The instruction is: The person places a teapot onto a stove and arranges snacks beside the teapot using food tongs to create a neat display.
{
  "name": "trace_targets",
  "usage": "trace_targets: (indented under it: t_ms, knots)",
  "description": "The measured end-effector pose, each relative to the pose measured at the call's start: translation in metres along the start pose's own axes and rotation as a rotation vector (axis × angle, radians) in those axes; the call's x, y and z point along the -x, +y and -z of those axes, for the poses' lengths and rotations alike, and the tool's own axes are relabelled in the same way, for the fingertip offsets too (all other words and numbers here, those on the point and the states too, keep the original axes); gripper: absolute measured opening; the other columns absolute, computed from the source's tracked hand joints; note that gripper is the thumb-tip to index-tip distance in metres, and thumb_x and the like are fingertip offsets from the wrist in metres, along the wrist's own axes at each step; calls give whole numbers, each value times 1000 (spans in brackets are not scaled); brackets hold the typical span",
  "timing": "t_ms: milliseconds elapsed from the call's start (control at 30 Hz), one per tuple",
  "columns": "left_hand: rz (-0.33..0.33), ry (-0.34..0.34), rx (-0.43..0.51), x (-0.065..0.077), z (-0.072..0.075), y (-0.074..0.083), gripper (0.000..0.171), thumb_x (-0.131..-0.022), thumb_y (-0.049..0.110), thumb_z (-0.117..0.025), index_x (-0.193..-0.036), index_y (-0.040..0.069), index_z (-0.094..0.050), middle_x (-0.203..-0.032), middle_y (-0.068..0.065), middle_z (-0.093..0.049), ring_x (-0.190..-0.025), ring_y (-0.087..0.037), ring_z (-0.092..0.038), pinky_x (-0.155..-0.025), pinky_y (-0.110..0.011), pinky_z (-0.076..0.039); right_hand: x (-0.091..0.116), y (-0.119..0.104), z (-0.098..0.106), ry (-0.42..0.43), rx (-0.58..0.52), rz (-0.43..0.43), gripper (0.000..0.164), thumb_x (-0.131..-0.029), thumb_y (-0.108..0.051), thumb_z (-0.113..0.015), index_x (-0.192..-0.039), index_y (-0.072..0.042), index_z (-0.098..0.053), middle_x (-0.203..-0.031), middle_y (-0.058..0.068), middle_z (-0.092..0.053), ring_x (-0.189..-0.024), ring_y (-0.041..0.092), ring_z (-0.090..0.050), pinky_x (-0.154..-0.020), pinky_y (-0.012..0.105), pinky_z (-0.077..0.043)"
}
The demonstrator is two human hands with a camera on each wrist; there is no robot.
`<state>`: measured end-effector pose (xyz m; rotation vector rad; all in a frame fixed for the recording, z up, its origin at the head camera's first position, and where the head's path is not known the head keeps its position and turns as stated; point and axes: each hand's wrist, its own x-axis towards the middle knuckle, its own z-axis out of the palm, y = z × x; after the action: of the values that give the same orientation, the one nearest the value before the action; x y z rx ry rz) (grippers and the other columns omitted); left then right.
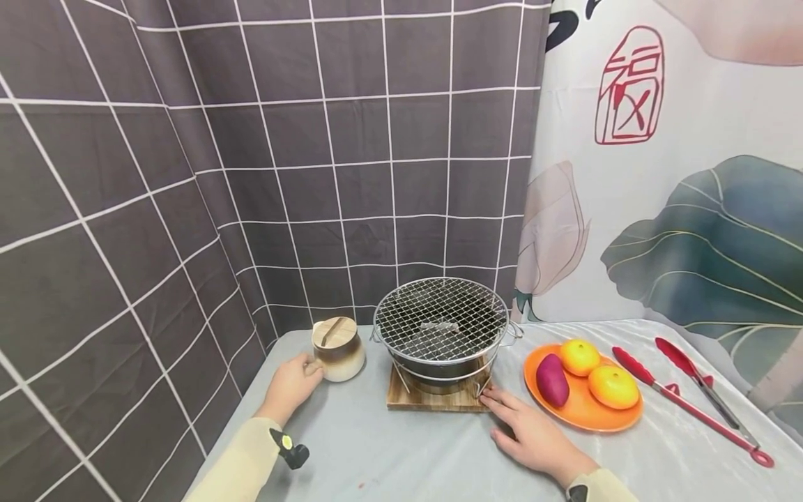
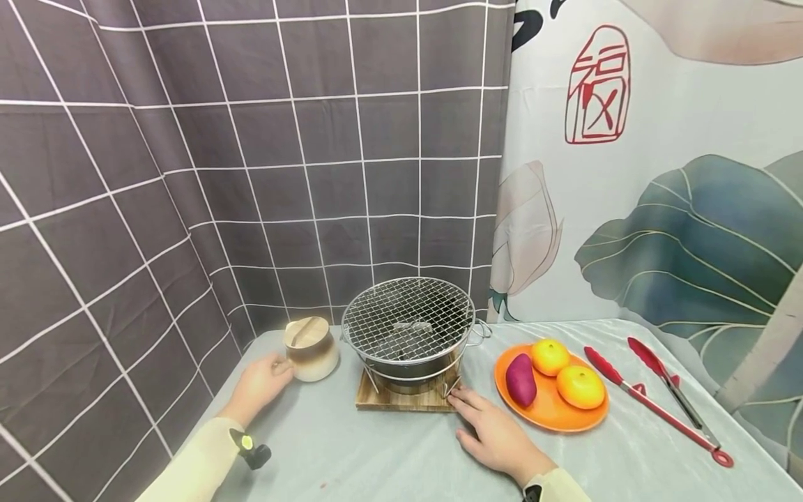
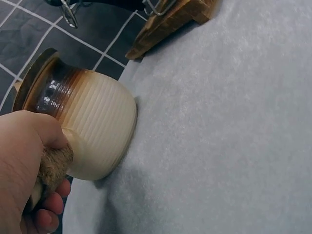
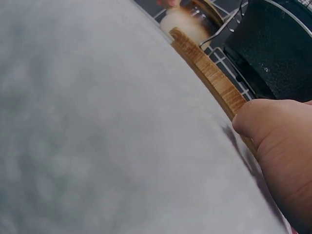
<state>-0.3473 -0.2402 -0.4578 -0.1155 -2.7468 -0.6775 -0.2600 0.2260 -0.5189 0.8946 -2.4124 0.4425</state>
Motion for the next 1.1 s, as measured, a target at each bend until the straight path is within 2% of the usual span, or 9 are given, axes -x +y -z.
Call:
trace_targets:
  t_ms: [300, 767, 933, 1100]
  knots:
    - [38, 19, 72, 3, -1, 0, 29, -91, 30, -71, -101, 2, -70, -98, -15, -74, -91, -36, -69, -83, -52, -57, 1, 1, 1, 1, -4, -1, 56, -83, -20, -78, -135, -7, -64, -139, 8, -61, -124, 30, -61, -96, 49, -54]
    - [69, 21, 94, 3, 1, 1, 33, -91, 28, -71, -107, -1, -71, -103, -17, -74, -94, -35, -70, -85, -52, -57, 1, -1, 0, 21, -5, -11, 55, -83, -21, -79, -135, -9, -65, -138, 7, -62, -124, 29, -61, -96, 48, -54]
    - [72, 28, 108, 1, 3, 1, 31, -92, 29, -70, -104, 0, -73, -99, -14, -75, -88, -30, -70, -79, -47, -58, 0, -1, 2, 21, -25, -7, 54, -82, -19, -79, -133, -6, -66, -137, 9, -62, -125, 31, -60, -97, 49, -54]
    - [82, 44, 126, -1, 9, -1, 29, -92, 29, -70, -103, 2, -73, -97, -12, -75, -77, -22, -67, -68, -38, -57, 0, -1, 1, 11, -26, -15, 54, -83, -20, -79, -134, -6, -65, -138, 8, -62, -125, 31, -60, -97, 49, -54]
